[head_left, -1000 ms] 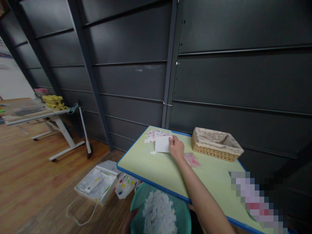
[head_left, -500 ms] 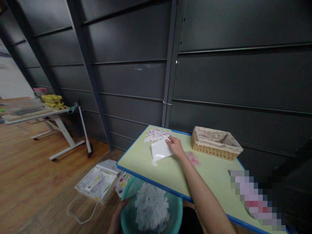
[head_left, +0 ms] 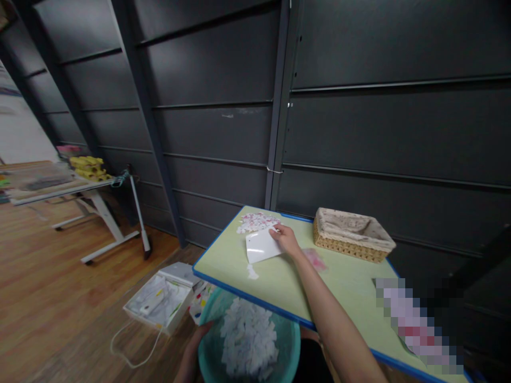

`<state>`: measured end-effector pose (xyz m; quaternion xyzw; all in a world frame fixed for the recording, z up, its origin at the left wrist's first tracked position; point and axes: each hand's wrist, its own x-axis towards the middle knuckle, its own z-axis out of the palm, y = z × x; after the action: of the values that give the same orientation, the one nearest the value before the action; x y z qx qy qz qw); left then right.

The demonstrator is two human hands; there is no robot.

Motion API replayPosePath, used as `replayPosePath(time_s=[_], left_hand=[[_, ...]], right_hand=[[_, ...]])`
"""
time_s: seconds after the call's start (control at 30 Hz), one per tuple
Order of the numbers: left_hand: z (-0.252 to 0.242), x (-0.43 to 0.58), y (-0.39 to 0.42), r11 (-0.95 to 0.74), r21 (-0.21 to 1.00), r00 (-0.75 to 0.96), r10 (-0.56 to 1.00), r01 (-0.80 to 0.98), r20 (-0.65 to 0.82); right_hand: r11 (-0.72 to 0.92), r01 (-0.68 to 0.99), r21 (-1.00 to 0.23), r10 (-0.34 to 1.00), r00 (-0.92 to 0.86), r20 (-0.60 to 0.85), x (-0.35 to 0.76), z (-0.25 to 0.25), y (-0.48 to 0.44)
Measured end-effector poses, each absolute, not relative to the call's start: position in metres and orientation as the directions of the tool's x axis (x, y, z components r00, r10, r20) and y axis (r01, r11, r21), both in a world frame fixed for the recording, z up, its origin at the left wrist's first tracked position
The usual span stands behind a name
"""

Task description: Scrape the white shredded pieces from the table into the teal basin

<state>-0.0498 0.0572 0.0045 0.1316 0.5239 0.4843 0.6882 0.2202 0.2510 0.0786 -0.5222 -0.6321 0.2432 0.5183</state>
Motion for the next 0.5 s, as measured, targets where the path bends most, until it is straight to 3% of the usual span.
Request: replayPosePath(time_s=[0.5], left_hand=[[0.003,-0.051,0.058,0.465,0.694,-0.040,0.815,-0.550,-0.578]], right_hand=[[0.347,0.460,-0.817,0.889,0.114,0.443,0.225,0.088,0.211]])
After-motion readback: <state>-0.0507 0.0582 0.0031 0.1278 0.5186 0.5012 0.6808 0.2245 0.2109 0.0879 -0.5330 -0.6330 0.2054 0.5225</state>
